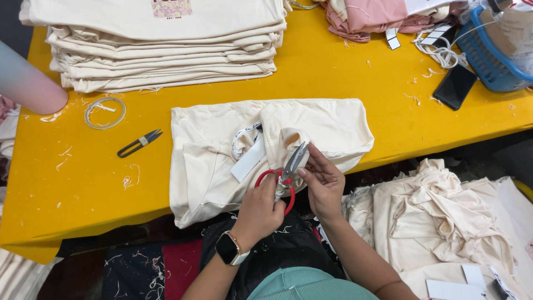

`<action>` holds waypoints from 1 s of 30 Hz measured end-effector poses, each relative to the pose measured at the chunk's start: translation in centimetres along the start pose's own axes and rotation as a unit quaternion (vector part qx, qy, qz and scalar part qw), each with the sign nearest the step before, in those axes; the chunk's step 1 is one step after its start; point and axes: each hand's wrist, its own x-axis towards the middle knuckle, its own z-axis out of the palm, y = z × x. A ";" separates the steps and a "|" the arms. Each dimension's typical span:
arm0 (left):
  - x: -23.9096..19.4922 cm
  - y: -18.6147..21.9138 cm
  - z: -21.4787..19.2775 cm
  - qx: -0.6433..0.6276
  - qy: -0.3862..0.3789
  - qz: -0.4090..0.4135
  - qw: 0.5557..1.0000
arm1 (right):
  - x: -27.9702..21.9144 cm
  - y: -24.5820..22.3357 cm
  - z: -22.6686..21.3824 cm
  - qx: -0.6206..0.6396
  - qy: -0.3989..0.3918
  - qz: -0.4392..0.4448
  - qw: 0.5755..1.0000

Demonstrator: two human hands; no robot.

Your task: The person trims loose threads and tags from a cream-colored t-shirt using scissors and a seam ripper. They fold the shirt, cut the tag, and remove excess fabric from the sleeves and hem before placing it on a stack.

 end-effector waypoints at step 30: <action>-0.2 0.4 -0.1 -0.020 0.000 -0.022 1.000 | -0.1 0.0 0.0 -0.007 -0.008 0.005 1.000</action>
